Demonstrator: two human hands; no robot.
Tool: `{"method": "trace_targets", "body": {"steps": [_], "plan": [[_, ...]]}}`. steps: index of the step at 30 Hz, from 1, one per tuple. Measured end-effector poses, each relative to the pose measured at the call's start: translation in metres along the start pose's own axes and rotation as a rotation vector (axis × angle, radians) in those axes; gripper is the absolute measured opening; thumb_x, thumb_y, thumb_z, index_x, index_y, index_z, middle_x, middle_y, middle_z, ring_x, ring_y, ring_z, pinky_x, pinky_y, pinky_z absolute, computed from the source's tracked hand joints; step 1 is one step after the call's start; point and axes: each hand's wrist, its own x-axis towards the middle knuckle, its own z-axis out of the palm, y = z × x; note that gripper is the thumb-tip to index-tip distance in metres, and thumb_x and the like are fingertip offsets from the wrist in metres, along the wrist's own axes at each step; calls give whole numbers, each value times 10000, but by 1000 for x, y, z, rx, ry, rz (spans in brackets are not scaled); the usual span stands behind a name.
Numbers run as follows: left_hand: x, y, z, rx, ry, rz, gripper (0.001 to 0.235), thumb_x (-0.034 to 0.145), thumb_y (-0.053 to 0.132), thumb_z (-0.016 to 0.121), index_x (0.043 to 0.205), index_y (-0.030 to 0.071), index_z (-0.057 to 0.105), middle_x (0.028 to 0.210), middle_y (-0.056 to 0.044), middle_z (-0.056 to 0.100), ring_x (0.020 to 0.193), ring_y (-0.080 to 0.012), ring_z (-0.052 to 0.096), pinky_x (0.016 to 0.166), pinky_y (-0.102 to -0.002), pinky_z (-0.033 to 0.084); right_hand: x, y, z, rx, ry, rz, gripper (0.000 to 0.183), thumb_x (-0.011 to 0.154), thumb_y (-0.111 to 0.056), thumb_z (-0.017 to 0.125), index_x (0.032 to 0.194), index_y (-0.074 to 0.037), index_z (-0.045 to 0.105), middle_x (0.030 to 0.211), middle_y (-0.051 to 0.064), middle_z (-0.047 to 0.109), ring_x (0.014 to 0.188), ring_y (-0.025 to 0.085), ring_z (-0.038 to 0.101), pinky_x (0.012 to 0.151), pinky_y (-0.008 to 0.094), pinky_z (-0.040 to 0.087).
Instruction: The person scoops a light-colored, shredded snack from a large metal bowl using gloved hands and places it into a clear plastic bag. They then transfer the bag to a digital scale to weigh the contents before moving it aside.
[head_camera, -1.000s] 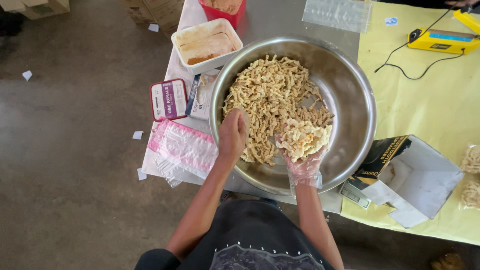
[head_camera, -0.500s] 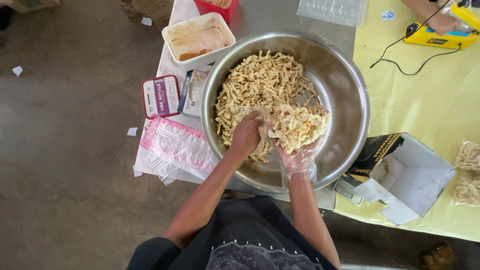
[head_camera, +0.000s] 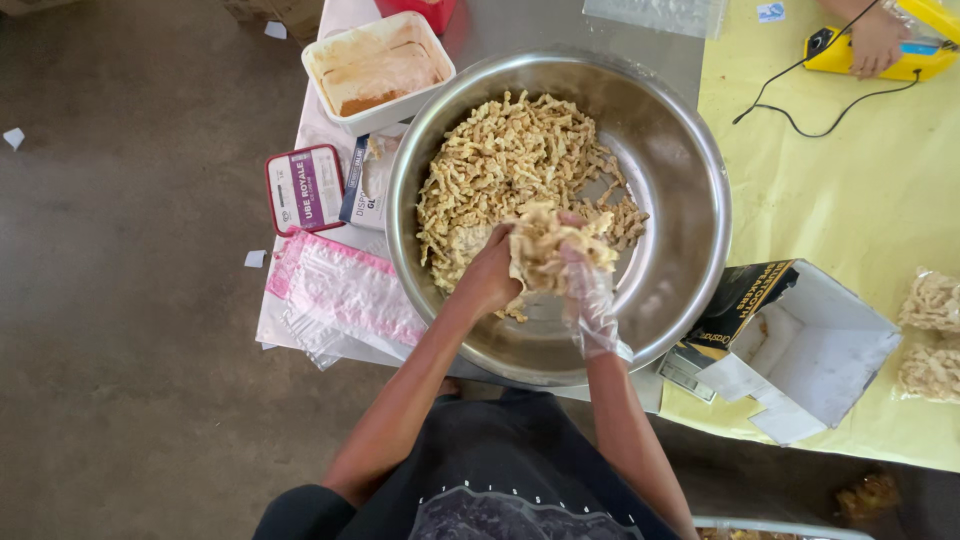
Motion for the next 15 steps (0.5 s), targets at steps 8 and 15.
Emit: {"method": "trace_targets", "body": {"steps": [8, 15], "plan": [[10, -27, 0, -93, 105, -31, 943, 731, 8, 797, 1544, 58, 321, 1672, -53, 207, 1440, -292, 403, 1157, -402, 392, 30, -48, -13, -1138, -499, -168, 755, 783, -437, 833, 1402, -119, 541, 1440, 151, 534, 1326, 338, 516, 1087, 546, 420], [-5, -54, -16, -334, 302, -6, 833, 754, -73, 704, 1521, 0, 388, 1667, -67, 303, 1432, -243, 460, 1087, -310, 488, 143, 37, -165, -874, 463, 296, 556, 889, -533, 585, 1312, -179, 657, 1342, 60, 663, 1216, 278, 652, 1049, 480, 545]]}}
